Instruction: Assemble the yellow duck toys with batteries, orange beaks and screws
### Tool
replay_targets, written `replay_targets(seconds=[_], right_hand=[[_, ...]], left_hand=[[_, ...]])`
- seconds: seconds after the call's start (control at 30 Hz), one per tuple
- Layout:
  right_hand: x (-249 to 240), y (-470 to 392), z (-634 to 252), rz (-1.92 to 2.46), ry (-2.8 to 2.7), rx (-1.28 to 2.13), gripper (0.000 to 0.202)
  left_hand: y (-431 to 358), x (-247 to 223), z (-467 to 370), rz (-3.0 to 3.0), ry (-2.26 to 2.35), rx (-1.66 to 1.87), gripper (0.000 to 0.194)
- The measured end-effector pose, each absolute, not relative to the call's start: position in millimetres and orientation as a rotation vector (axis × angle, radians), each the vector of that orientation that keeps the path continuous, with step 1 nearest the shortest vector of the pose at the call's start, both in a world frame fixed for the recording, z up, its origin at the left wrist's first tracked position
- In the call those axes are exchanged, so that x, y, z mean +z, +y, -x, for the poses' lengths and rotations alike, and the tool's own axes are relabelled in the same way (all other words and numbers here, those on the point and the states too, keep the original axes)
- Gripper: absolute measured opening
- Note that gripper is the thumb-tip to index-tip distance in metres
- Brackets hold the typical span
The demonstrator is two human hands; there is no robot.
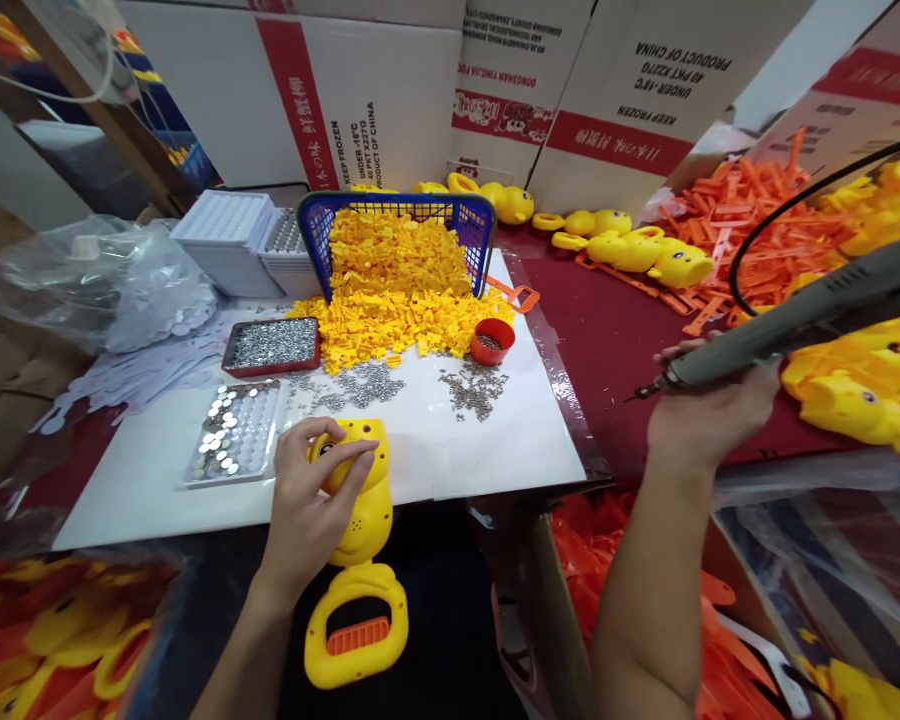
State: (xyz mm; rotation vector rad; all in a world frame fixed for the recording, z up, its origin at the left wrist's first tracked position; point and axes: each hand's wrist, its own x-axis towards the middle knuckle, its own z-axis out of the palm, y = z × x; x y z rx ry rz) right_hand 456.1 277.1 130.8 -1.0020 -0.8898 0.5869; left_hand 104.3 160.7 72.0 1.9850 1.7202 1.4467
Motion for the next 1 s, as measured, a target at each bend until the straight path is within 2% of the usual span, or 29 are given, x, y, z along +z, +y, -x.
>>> replay_targets(seconds=[0.1,0.27,0.43,0.73,1.0], right_hand=[[144.9,262.4,-429.5,0.883,-0.914,0.683,0.024],[173.1,247.7,-380.0,0.543,-1.075,1.068,0.029],[173.3,239.4,-345.2,0.205,-1.434,1.396,0.019],[162.7,216.2,-314.1,0.242,-1.431,1.256,0.004],[158.6,216.7,-309.9,0.325,-1.408,1.224,0.005]], left_hand=[[162.8,69.5,-107.9,-1.893,1.713,1.430,0.013],[165.6,70.7,-134.4,-1.847,1.641,1.420,0.011],[164.3,75.8,-164.2,-1.810,1.565,1.389,0.009],[160.5,77.1,-169.3,-1.816,1.573,1.401,0.010],[161.0,77.3,-166.4,-1.786,1.584,1.326,0.011]])
